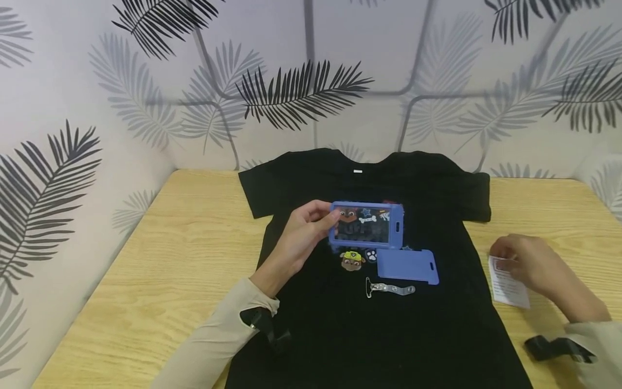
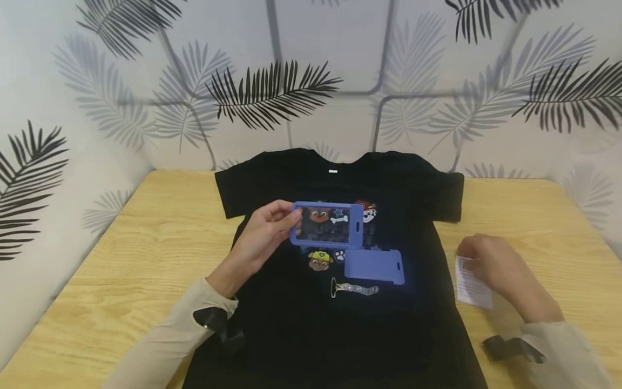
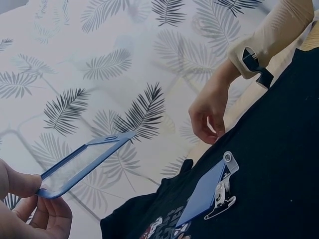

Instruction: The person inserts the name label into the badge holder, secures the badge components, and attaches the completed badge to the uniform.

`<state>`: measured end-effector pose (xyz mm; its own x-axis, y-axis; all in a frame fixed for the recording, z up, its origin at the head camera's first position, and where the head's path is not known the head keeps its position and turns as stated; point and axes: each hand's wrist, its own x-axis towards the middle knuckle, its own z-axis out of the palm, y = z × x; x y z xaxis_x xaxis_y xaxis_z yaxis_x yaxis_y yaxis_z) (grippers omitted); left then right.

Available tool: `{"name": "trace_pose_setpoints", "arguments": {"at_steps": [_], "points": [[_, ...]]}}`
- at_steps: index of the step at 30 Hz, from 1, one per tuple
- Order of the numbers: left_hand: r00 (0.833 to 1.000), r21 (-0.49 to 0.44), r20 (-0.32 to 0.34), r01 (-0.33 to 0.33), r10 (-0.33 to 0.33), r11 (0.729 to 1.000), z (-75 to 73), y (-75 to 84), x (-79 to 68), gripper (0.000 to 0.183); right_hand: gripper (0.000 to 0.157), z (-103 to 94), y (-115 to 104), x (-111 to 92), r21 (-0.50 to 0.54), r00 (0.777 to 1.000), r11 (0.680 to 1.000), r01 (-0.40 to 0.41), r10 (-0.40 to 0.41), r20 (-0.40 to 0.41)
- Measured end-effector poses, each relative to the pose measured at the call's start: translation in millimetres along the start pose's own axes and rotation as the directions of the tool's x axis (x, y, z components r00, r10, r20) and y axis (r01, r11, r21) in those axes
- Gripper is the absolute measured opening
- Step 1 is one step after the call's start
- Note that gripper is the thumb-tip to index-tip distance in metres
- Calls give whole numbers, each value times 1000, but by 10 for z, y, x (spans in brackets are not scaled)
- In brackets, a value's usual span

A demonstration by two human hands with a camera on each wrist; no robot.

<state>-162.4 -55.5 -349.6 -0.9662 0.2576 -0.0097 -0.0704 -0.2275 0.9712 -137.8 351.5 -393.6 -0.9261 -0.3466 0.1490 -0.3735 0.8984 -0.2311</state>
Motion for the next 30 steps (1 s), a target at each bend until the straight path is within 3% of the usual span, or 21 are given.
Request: {"name": "trace_pose_setpoints", "arguments": {"at_steps": [10,15,23,30], "points": [[1000,17,8,6,-6,1000,7,12,17,12,15,-129,96,-43,14,995,997,-74,72,75],[1000,20,7,11,-11,1000,12,5,24,14,14,-166,164,-73,42,982,986,-159,153,115],[1000,15,-6,6,-6,1000,13,-3,29,10,7,-245,185,-128,100,958,954,-284,276,81],[1000,8,-12,9,-9,1000,11,-9,23,9,12,-181,501,-200,165,931,916,-365,359,61]]}}
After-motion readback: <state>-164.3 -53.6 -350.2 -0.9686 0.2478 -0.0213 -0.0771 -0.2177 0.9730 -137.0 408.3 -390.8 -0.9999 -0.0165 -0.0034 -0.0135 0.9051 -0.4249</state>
